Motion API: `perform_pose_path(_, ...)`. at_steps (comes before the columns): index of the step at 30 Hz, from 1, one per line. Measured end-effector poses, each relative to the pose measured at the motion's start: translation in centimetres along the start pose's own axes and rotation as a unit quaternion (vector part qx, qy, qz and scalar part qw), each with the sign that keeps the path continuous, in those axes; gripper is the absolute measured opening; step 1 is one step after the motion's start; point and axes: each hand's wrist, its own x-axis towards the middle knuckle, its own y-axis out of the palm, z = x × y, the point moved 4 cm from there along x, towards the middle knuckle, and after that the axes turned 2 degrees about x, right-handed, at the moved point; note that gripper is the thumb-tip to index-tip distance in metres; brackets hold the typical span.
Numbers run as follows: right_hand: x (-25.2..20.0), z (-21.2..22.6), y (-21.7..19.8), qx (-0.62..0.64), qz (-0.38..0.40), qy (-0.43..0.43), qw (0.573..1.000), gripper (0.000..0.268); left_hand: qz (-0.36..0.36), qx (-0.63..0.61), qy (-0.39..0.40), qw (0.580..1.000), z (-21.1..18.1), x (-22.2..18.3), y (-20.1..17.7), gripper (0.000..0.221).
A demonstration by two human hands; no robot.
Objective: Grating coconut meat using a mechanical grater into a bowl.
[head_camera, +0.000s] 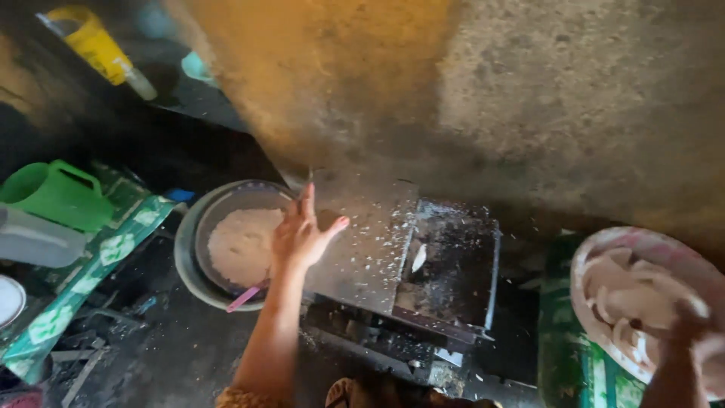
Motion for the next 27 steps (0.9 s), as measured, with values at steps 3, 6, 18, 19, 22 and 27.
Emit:
perform_pose_path(3,7.6,-1.6,4.0,0.106,0.064,-0.379,0.917,0.044,-0.034,0.029,0.050,0.998,0.5,0.1,0.4,0.108)
perform_pose_path(6,5.6,3.9,6.7,-0.114,-0.002,-0.572,0.812,0.068,-0.111,0.001,0.082,0.990,1.1,0.2,0.9,0.103)
perform_pose_path(18,-35.4,19.5,38.1,-0.201,0.437,-0.560,0.674,0.026,-0.142,-0.005,0.104,0.984,3.1,1.5,2.5,0.104)
perform_pose_path(19,-37.0,18.6,38.2,-0.355,0.326,-0.684,0.547,0.056,-0.147,0.004,0.102,0.984,3.1,1.2,2.3,0.105)
perform_pose_path(22,-37.0,19.4,38.3,-0.517,0.238,-0.698,0.434,0.085,-0.143,0.010,0.108,0.984,3.2,0.9,2.2,0.105)
perform_pose_path(27,-33.1,18.2,39.1,-0.550,0.355,-0.564,0.504,0.095,-0.122,0.008,0.119,0.985,3.0,0.3,1.2,0.102)
